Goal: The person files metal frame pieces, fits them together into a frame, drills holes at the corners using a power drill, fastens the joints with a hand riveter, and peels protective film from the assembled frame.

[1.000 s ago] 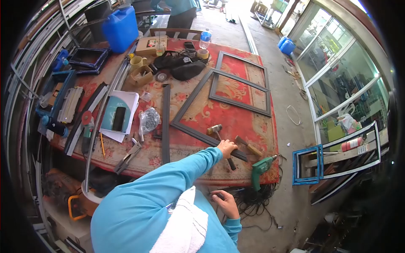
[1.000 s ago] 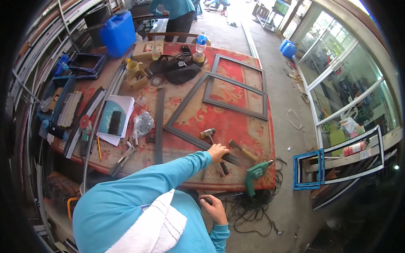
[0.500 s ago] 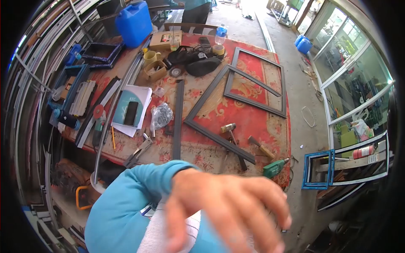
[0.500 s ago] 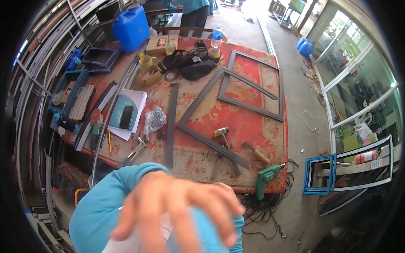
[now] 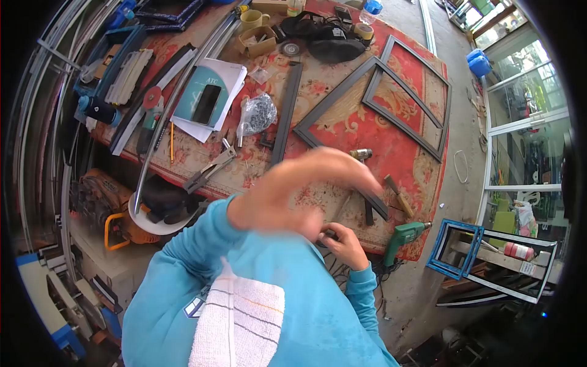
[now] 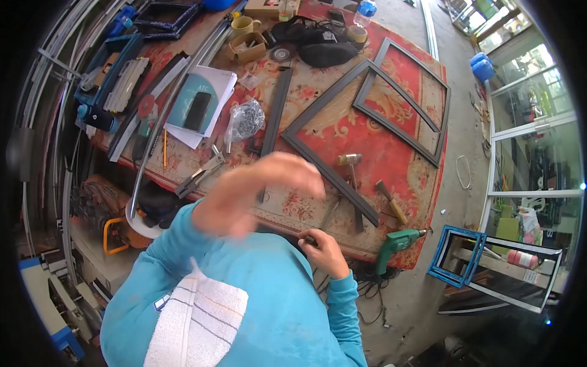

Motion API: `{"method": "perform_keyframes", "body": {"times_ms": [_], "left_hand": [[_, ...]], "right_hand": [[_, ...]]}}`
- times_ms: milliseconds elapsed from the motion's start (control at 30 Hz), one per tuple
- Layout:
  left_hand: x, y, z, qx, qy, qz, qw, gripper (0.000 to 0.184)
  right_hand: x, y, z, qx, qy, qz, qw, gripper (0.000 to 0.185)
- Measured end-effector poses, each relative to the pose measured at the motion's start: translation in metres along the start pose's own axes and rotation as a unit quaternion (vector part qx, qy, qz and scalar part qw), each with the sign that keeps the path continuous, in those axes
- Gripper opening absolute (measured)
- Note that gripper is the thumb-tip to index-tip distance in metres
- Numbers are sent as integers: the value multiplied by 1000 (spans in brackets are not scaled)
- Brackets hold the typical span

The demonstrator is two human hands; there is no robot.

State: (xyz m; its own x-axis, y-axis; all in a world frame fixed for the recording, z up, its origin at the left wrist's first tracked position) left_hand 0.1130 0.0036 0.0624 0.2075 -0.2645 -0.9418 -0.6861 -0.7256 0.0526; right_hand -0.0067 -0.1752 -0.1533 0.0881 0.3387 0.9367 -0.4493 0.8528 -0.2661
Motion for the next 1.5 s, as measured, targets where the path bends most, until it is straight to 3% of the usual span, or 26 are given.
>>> {"method": "perform_keyframes", "body": {"times_ms": [33, 67, 100, 167, 233, 267, 300, 333, 367, 433, 500, 533, 567, 600, 633, 700, 733, 800, 967, 1133, 1433, 1500], "left_hand": [[50, -15, 13, -83, -154, 4, 985, 59], [105, -33, 30, -154, -245, -108, 951, 57], [169, -51, 56, -219, -314, -140, 913, 65], [261, -67, 116, -236, -441, -350, 792, 79], [324, -75, 157, -214, -370, -480, 766, 88], [341, -74, 171, -196, -385, -534, 727, 87], [357, -80, 172, -159, -404, -534, 725, 82], [351, -84, 164, -167, -399, -456, 778, 78], [344, -79, 157, -174, -466, -321, 806, 76], [371, -91, 176, -254, -413, -451, 750, 73], [384, -101, 171, -231, -462, -255, 818, 57], [391, -102, 170, -208, -491, -111, 839, 46], [384, -96, 165, -194, -514, 32, 835, 35], [350, -79, 151, -187, -508, 173, 823, 20], [322, -68, 137, -182, -519, 230, 803, 20], [273, -46, 97, -86, -501, 408, 758, 27], [237, -30, 71, -132, -454, 449, 758, 25], [181, -13, 35, -92, -413, 536, 731, 24], [117, 9, 9, -38, -357, 606, 710, 25], [114, 17, 17, -21, -348, 624, 700, 25], [110, 25, 21, -48, -356, 595, 719, 27], [99, 35, 18, -2, -339, 633, 697, 28]], "right_hand": [[-1, 4, 1, -2, 2, 0, 1000, 19], [-5, 7, 5, -8, 6, -8, 1000, 22], [-6, 11, 9, -15, 8, -16, 1000, 24], [-4, 16, 11, -20, 16, 2, 1000, 24], [-4, 20, 16, -8, 15, 44, 999, 25], [-8, 23, 21, -12, -10, 50, 999, 25], [-12, 22, 23, -27, -30, 68, 997, 26], [-5, 17, 23, -60, -36, 70, 995, 26], [1, 13, 30, -79, -43, 65, 994, 26], [18, -14, 50, -190, -41, 54, 980, 26], [27, -36, 59, -303, -41, 21, 952, 26], [37, -48, 67, -346, -64, 77, 933, 24], [46, -55, 75, -381, -50, 46, 922, 24], [50, -60, 81, -397, -63, 102, 910, 23], [45, -57, 82, -408, -16, 24, 913, 21], [54, -51, 80, -389, -29, -16, 921, 17], [53, -45, 76, -379, -40, -38, 924, 17], [58, -23, 63, -343, -44, -77, 935, 17], [67, 2, 35, -283, -82, -75, 953, 15], [86, 6, 23, -253, -120, -35, 959, 16], [102, 14, 27, -251, -82, -111, 958, 17], [104, 12, 30, -256, -93, -110, 956, 14]]}}
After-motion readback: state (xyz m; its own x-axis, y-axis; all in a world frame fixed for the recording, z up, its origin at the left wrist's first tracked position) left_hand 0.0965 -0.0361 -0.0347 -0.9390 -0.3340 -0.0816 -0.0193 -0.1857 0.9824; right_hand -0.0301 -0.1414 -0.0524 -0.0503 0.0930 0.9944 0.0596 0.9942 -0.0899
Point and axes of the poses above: each hand's wrist, its own z-axis away from the middle knuckle, its own y-axis out of the palm, x = y × z, the point moved 7 cm from there along -z, towards the middle knuckle, and after that the axes turned 14 degrees about -y, right-handed, at the moved point
